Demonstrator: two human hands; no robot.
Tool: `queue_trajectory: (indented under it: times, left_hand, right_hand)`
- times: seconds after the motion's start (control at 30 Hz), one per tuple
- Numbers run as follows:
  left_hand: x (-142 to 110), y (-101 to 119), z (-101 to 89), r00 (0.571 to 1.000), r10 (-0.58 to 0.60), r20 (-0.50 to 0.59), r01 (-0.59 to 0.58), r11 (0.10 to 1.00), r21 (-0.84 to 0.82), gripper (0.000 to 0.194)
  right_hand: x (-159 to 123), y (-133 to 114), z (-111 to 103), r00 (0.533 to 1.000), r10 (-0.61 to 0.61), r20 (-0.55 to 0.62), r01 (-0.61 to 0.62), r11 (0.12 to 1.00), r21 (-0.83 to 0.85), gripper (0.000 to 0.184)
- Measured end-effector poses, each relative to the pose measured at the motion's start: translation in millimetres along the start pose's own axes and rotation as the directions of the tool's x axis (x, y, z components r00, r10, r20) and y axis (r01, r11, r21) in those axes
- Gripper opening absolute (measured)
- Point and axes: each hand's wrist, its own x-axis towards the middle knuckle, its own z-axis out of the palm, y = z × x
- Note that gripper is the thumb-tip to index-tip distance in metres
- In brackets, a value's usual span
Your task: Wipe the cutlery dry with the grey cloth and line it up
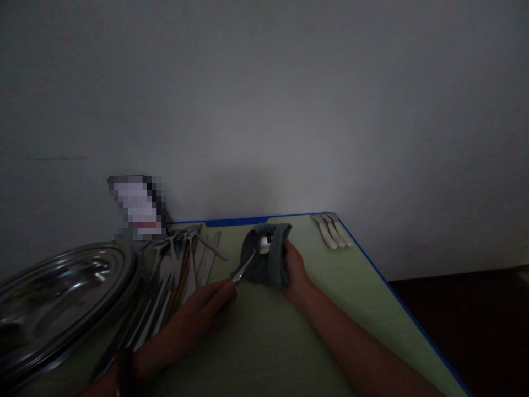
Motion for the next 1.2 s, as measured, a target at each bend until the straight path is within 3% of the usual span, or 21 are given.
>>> queue_trajectory:
  times: [0.37, 0.67, 0.77, 0.9, 1.03, 1.2]
  left_hand:
    - [1.0, -5.2, 2.4, 0.994, 0.108, -0.001, -0.104, 0.965, 0.240, 0.040]
    - [-0.6, -2.5, -0.1, 0.995, 0.061, 0.073, -0.071, 0.988, 0.137, 0.041]
    - [0.1, -3.1, -0.3, 0.998, 0.058, 0.039, -0.061, 0.995, 0.079, 0.040]
    - [0.9, -4.1, -0.2, 1.000, 0.031, -0.002, -0.031, 0.999, 0.032, 0.040]
    - [1.1, -3.6, -0.2, 0.999, 0.036, -0.009, -0.035, 0.994, 0.108, 0.040]
    - [0.8, -6.2, 0.4, 0.996, 0.091, 0.015, -0.092, 0.967, 0.238, 0.040]
  right_hand:
    - [-11.3, -4.7, 6.7, 0.999, 0.026, 0.039, -0.028, 0.999, 0.041, 0.031]
    - [-11.4, -2.9, 11.8, 1.000, 0.013, -0.014, -0.012, 0.997, 0.080, 0.024]
    - [-9.7, -4.0, 12.8, 0.997, 0.061, -0.042, -0.054, 0.988, 0.146, 0.018]
    - [-5.2, -7.5, 9.2, 0.990, 0.142, 0.021, -0.143, 0.959, 0.243, 0.014]
    - [-5.4, -7.9, 6.2, 0.987, 0.155, 0.032, -0.158, 0.962, 0.224, 0.007]
    - [-9.4, -7.3, 6.4, 0.990, 0.132, 0.056, -0.139, 0.975, 0.173, 0.021]
